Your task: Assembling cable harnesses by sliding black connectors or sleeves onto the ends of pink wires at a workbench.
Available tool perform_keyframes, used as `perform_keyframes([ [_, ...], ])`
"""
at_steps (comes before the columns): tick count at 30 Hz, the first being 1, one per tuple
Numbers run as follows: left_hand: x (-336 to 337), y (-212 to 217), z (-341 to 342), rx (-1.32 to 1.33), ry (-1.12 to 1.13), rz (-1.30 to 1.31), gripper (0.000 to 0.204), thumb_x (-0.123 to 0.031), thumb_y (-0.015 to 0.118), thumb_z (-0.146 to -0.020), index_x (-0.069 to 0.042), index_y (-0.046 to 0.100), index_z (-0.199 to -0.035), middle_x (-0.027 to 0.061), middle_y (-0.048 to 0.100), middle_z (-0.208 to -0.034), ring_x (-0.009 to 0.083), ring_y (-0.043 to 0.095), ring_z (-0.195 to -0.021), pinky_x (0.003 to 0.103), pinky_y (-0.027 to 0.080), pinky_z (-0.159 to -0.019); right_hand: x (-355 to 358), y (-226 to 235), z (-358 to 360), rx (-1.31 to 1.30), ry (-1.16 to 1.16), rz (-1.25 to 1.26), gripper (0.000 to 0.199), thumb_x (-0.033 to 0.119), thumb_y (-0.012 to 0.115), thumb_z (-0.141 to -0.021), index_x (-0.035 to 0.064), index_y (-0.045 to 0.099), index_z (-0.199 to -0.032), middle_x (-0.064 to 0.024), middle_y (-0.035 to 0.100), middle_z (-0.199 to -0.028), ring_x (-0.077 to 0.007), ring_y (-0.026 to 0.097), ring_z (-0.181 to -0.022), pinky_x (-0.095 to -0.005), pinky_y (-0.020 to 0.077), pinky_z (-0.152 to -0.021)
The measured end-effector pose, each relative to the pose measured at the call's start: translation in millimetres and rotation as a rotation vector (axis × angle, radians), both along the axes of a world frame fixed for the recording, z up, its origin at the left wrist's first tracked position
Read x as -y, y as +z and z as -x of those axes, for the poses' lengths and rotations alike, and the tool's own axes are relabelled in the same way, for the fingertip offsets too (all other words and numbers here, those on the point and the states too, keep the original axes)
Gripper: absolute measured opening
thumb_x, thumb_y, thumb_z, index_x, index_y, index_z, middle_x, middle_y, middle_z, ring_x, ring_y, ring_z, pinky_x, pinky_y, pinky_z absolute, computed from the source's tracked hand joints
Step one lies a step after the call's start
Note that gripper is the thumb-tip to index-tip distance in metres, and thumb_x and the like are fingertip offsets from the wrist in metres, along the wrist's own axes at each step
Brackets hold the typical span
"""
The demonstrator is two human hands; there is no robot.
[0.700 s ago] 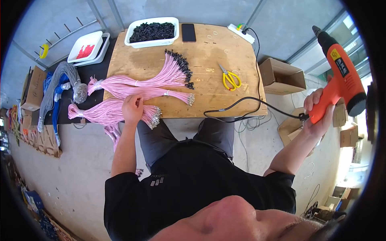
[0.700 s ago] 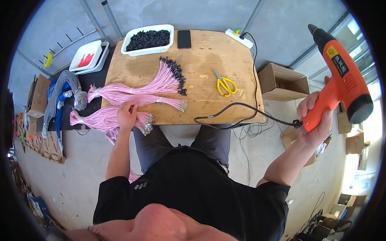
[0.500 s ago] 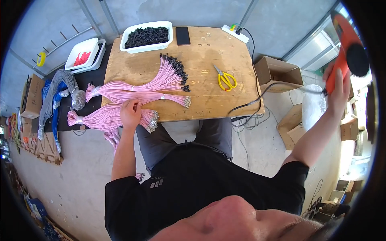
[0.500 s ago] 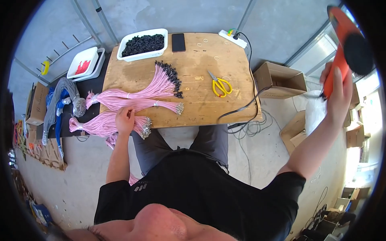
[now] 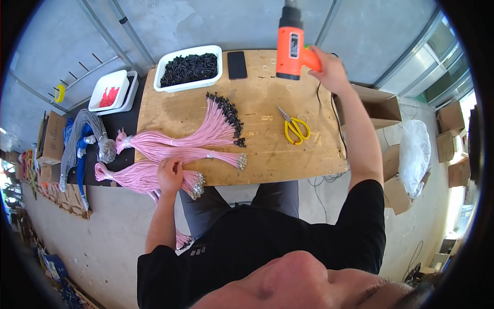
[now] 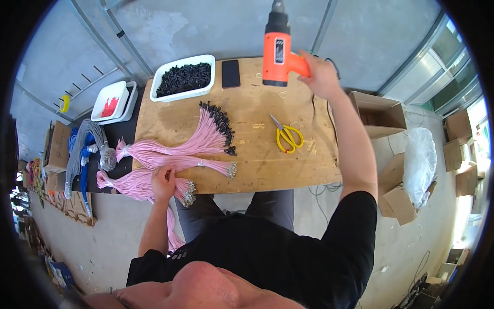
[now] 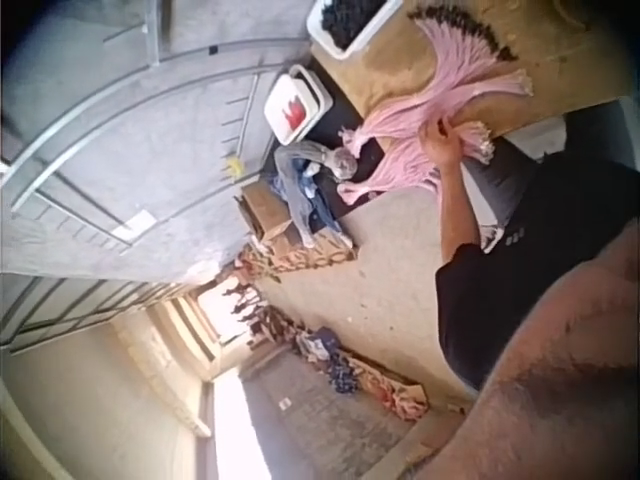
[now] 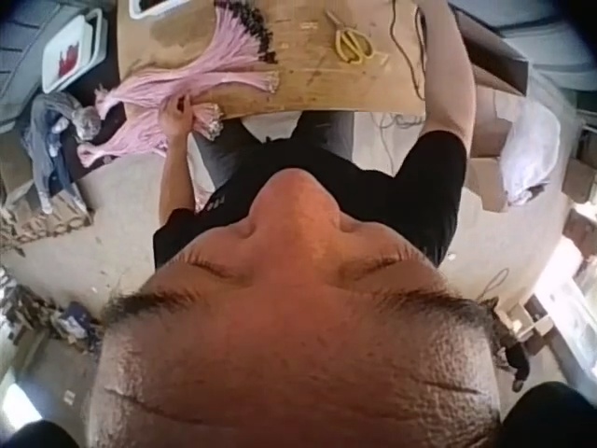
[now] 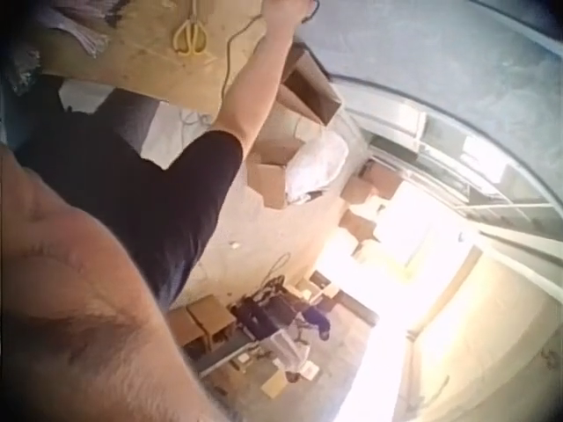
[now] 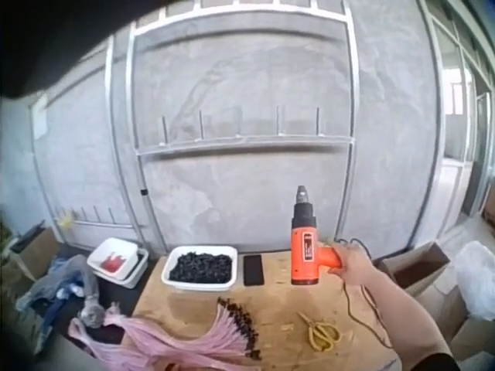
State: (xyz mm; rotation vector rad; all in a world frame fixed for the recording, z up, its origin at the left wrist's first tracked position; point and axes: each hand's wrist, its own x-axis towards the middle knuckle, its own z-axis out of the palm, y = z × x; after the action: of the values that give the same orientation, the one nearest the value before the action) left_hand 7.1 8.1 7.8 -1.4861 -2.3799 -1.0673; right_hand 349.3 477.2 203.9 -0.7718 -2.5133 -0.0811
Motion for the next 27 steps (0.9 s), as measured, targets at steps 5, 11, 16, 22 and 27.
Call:
perform_keyframes([
  [5, -3, 1, -3, 0.003, -0.007, 0.001, 0.007, -0.003, 0.071, -0.082, -0.006, 0.067, -0.087, 0.0102, 0.066, -0.082, 0.0294, 0.063, -0.074, 0.041, 0.051, -0.067, -42, -83, 51, 0.076, -0.057, 0.201, 0.074, 0.028, 0.080, -0.079, 0.0135, 0.048, -0.144, -0.0154, 0.069, -0.118, -0.0367, 0.065, -0.109, -0.0473, 0.0499, -0.094],
  [11, -2, 10, -7, 0.195, 0.001, 0.014, 0.013, 0.000, 0.070, -0.081, -0.003, 0.069, -0.094, 0.0124, 0.066, -0.093, 0.0290, 0.064, -0.076, 0.040, 0.053, -0.070, -73, -139, 80, 0.157, -0.120, 0.468, 0.072, 0.031, 0.078, -0.081, 0.0158, 0.049, -0.144, -0.0141, 0.070, -0.118, -0.0332, 0.066, -0.111, -0.0453, 0.0504, -0.096],
  [16, -5, 20, 11, -0.137, -0.079, 0.165, 0.052, -0.004, 0.075, -0.072, -0.001, 0.062, -0.122, 0.0205, 0.056, -0.134, 0.0396, 0.053, -0.122, 0.048, 0.043, -0.106, -70, -155, 99, 0.226, -0.159, 0.539, 0.069, 0.033, 0.077, -0.082, 0.0151, 0.051, -0.142, -0.0153, 0.068, -0.122, -0.0346, 0.064, -0.115, -0.0465, 0.0506, -0.097],
  [22, -56, 41, 20, -0.141, -0.197, 0.419, 0.091, -0.013, 0.078, -0.068, -0.005, 0.040, -0.150, 0.0222, 0.048, -0.145, 0.0412, 0.044, -0.135, 0.052, 0.031, -0.117, -90, -162, 84, 0.207, -0.145, 0.453, 0.070, 0.034, 0.078, -0.079, 0.0160, 0.053, -0.142, -0.0143, 0.064, -0.128, -0.0343, 0.061, -0.119, -0.0458, 0.0497, -0.101],
  [27, -73, 47, 27, -0.189, -0.342, 0.654, 0.097, -0.032, 0.081, -0.075, -0.006, 0.033, -0.155, 0.0238, 0.049, -0.143, 0.0440, 0.047, -0.131, 0.052, 0.032, -0.116, -55, -157, 80, 0.076, -0.160, 0.128, 0.067, 0.030, 0.076, -0.083, 0.0132, 0.053, -0.143, -0.0138, 0.056, -0.142, -0.0361, 0.050, -0.133, -0.0479, 0.0431, -0.110],
])
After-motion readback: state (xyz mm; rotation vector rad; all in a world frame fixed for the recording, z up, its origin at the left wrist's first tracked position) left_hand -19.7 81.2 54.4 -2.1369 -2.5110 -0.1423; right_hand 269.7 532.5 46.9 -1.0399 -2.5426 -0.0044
